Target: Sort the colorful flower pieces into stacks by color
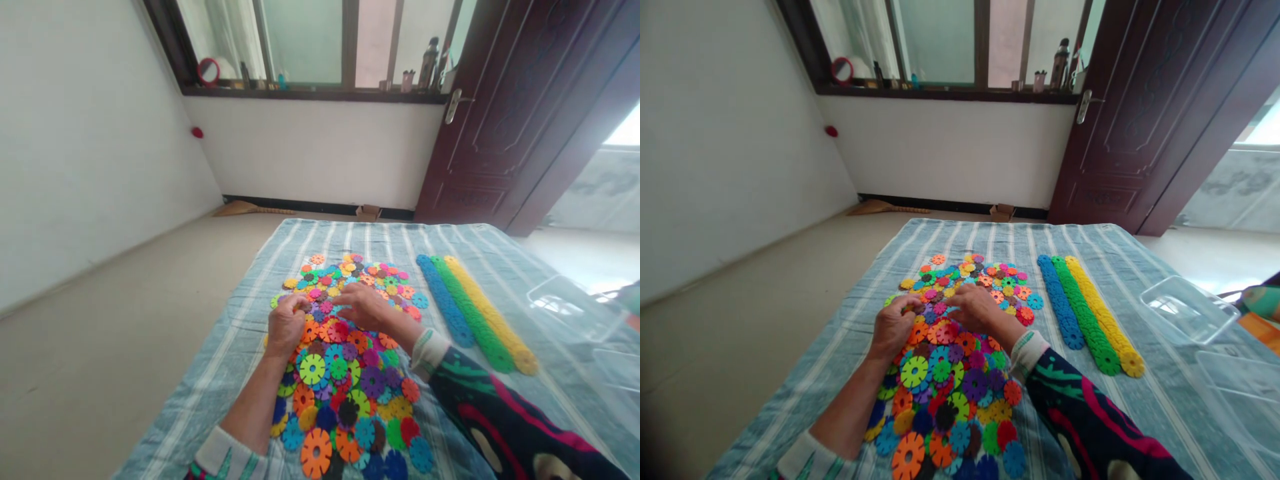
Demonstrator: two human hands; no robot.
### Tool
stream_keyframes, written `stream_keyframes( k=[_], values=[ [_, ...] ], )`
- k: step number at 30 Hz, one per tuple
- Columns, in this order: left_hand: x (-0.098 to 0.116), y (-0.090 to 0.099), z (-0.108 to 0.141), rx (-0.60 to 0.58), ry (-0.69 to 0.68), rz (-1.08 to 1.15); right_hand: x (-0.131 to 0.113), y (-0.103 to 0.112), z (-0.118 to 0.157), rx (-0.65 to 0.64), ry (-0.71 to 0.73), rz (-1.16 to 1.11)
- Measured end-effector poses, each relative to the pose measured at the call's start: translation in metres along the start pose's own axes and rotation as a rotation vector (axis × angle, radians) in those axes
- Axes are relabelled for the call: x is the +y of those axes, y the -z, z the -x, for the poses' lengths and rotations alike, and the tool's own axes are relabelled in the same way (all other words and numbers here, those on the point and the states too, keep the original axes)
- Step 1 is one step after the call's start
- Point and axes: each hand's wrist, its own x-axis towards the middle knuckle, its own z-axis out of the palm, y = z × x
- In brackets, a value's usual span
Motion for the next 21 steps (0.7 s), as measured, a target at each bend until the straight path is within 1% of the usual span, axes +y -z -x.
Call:
stream_keyframes(
  k=[2, 4, 5, 7, 9, 11, 13, 15, 16, 17, 21],
  values=[
    [-0.001, 0.001, 0.000, -0.001, -0.005, -0.014, -0.016, -0.008, -0.003, -0.002, 0.130, -0.048],
    [-0.003, 0.001, 0.001, 0.007, -0.003, -0.026, -0.024, -0.014, -0.005, -0.012, 0.175, -0.032],
    [-0.004, 0.001, 0.001, 0.015, 0.002, -0.030, -0.023, -0.015, -0.006, -0.021, 0.159, -0.003],
    [-0.006, 0.000, 0.001, 0.031, 0.018, -0.037, -0.016, -0.015, -0.006, -0.037, 0.060, 0.072],
    [-0.008, -0.001, 0.001, 0.040, 0.032, -0.042, -0.002, -0.010, -0.003, -0.045, -0.063, 0.134],
    [-0.009, -0.002, 0.001, 0.040, 0.040, -0.045, 0.012, -0.004, 0.002, -0.030, -0.156, 0.160],
    [-0.009, -0.002, 0.001, 0.040, 0.044, -0.041, 0.019, 0.004, 0.007, -0.004, -0.212, 0.166],
    [-0.009, -0.002, 0.001, 0.040, 0.048, -0.034, 0.018, 0.009, 0.012, 0.018, -0.248, 0.167],
    [-0.008, -0.002, 0.001, 0.040, 0.048, -0.031, 0.014, 0.011, 0.013, 0.030, -0.237, 0.149],
    [-0.008, -0.002, 0.001, 0.040, 0.049, -0.029, 0.008, 0.011, 0.014, 0.037, -0.195, 0.114],
    [-0.007, -0.001, 0.001, 0.040, 0.049, -0.029, -0.022, 0.000, 0.013, -0.003, 0.127, -0.074]
  ],
)
